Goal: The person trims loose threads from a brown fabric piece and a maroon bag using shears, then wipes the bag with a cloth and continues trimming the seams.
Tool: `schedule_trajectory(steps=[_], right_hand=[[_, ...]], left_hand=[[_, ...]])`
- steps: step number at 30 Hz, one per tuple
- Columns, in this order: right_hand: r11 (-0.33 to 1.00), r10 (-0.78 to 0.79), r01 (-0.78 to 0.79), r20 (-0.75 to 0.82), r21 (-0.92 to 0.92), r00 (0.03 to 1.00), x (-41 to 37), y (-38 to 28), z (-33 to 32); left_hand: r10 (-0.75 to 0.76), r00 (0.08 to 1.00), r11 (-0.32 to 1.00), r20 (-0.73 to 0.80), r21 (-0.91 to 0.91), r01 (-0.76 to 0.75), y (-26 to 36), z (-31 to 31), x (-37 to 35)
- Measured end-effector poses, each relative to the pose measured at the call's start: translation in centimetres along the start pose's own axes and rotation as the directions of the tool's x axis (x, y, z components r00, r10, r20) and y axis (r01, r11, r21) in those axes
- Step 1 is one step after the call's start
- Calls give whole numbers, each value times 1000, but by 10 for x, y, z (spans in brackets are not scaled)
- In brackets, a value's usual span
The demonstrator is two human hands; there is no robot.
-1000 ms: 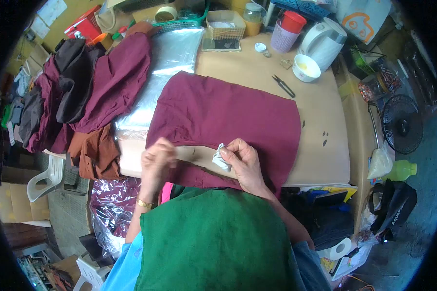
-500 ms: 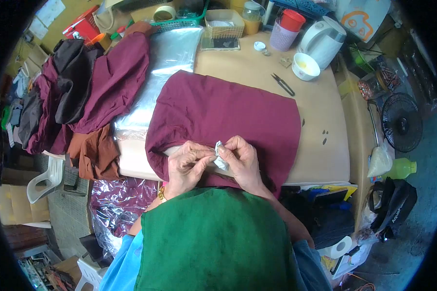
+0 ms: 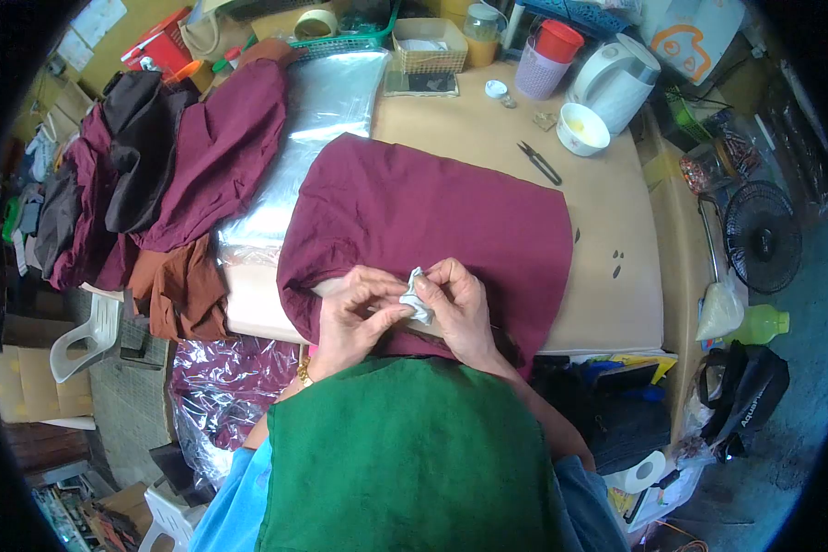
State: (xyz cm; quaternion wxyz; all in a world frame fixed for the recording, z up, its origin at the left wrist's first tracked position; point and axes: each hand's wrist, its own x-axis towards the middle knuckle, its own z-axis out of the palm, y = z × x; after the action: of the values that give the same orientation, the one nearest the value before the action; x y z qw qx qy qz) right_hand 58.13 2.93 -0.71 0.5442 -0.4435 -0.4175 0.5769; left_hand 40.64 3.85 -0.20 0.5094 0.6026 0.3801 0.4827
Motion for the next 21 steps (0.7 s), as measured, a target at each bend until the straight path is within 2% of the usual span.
schedule_trajectory(steps=[1, 3, 7, 14, 16, 17, 19, 20, 21], right_hand=[[1000, -5, 5, 11, 9, 1000, 0, -1, 0], [1000, -8, 8, 16, 23, 1000, 0, 1, -2], [998, -26, 26, -3, 55, 1000, 1, 6, -4], [998, -47, 46, 26, 48, 999, 0, 6, 4], [998, -53, 49, 101, 46, 994, 2, 6, 4], [998, -53, 49, 100, 47, 994, 2, 7, 2], [968, 38, -46, 38, 248, 999, 3, 11, -6], [964, 58, -52, -16, 261, 998, 4, 7, -11], [964, 57, -51, -15, 261, 998, 3, 6, -19]], left_hand=[[2, 1000, 1000, 1, 0, -2, -3, 1, 0], [118, 993, 985, -14, 132, -115, -4, 2, 2], [119, 991, 991, -66, 77, -114, -1, 0, 0], [123, 990, 992, -66, 44, -120, -3, -8, -2], [-19, 998, 979, -58, -206, 7, -8, -9, -7], [-20, 998, 979, -57, -205, 8, -9, -12, -7], [-70, 992, 921, -102, -389, 25, -11, -24, -8], [-86, 984, 842, -155, -539, -11, -2, -30, -4], [-164, 956, 749, -244, -661, -40, -1, -46, -4]])
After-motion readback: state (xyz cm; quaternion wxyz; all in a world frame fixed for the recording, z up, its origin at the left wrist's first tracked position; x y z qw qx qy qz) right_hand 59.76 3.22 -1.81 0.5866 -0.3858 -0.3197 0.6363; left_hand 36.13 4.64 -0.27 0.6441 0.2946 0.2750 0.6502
